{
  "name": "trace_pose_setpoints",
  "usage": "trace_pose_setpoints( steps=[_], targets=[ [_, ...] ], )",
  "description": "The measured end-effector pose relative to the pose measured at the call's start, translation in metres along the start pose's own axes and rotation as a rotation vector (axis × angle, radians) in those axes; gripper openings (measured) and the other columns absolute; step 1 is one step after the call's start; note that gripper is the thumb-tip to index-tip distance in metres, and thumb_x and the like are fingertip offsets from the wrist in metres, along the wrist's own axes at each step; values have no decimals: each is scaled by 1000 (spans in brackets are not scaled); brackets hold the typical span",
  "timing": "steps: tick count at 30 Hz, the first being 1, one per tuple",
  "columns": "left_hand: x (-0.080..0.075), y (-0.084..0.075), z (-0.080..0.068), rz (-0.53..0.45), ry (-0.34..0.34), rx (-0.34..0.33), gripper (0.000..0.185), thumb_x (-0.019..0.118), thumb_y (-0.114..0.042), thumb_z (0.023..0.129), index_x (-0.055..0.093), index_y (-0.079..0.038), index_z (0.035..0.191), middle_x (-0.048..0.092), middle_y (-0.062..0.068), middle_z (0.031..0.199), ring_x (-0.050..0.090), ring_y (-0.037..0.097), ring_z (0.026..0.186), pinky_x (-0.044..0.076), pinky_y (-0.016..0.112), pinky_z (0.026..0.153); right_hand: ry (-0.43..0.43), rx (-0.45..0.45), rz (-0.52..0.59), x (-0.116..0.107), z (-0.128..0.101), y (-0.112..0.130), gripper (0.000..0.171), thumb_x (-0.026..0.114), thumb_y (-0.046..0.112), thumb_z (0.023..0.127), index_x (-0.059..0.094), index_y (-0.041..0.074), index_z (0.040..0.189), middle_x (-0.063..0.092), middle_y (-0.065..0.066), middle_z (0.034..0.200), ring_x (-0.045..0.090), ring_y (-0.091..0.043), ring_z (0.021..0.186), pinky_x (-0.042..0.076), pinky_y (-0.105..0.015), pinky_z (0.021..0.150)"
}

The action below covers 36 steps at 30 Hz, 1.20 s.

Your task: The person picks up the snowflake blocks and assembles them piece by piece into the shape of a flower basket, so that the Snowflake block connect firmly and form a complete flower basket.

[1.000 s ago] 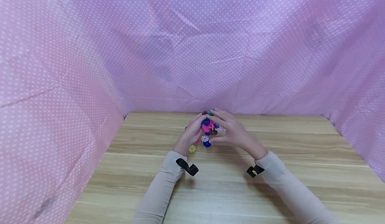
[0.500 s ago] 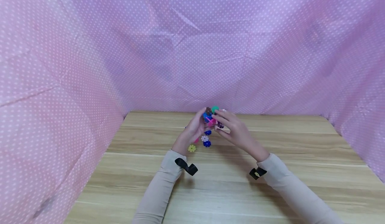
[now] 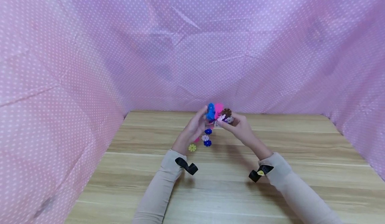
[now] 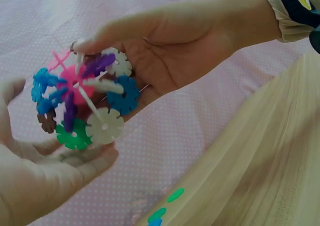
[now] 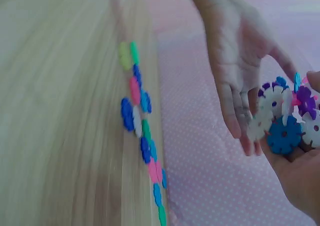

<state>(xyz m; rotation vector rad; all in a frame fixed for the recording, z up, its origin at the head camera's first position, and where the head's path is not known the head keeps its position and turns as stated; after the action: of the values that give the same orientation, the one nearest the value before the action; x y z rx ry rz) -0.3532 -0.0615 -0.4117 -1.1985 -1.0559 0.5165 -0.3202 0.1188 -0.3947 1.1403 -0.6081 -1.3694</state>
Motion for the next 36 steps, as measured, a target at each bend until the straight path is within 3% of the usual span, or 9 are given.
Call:
trace_pose_setpoints(
  steps=[4,8,11,19,24,28,32,36],
  targets=[
    [0,0,-2,10,-13,16,42,46,-25,106,46,-9,144,60,1,124,58,14,114,41,46,111,13,150,92,-3,0,-2,35,69,18,98,67,-5,125,72,14,98,64,-2,91,56,-19,82],
    [-1,1,-3,73,-34,-8,50,56,-16,102,45,-10,150,55,9,139,59,18,118,49,40,102,67,242,242,-1,0,-7,44,61,20,103,56,-7,137,72,11,111,65,-2,106,54,-20,96],
    [-1,1,-3,119,-74,-32,52,63,-15,99,48,-13,149,54,10,143,59,21,119,52,40,95,86,293,291,-1,0,-12,48,58,23,105,52,-6,142,71,9,116,66,-3,110,53,-21,100],
    [-5,4,-1,189,-201,-31,48,74,-16,93,59,-17,139,62,7,133,64,22,115,56,47,98,34,400,165,-2,1,-24,46,60,32,104,57,-5,132,69,7,103,67,-10,99,55,-46,101],
    [-14,3,-2,186,-260,-9,48,79,-19,90,62,-17,135,65,4,125,66,20,108,59,40,91,78,433,99,-3,-1,-30,49,64,28,102,56,-6,136,72,-17,111,71,-28,102,53,-55,102],
    [-26,1,-3,170,-318,5,49,80,-19,89,62,-18,135,65,4,121,65,20,106,57,41,93,227,428,-28,1,-4,-42,50,70,22,98,56,-5,138,69,-27,121,69,-39,107,57,-54,94],
    [-36,-1,-3,167,-372,-13,51,81,-21,88,62,-18,136,63,6,127,62,24,114,52,52,102,388,316,-123,11,-5,-51,43,72,13,95,61,-7,131,71,-25,115,71,-34,102,61,-40,87],
    [-41,-2,-3,138,-408,-23,51,81,-21,88,62,-18,135,62,10,133,60,29,122,48,59,106,487,208,-220,24,-5,-55,33,73,10,94,66,-7,122,74,-20,107,71,-24,97,59,-25,83]
  ],
)
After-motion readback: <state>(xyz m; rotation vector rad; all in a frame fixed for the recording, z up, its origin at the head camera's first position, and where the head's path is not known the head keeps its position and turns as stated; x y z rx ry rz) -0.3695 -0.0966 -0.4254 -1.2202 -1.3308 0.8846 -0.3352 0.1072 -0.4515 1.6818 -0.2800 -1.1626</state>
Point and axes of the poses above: each hand's wrist, its own z-axis towards the middle knuckle, its own x-axis out of the palm, y = z × x, the point moved 3 cm from there along z, towards the middle knuckle
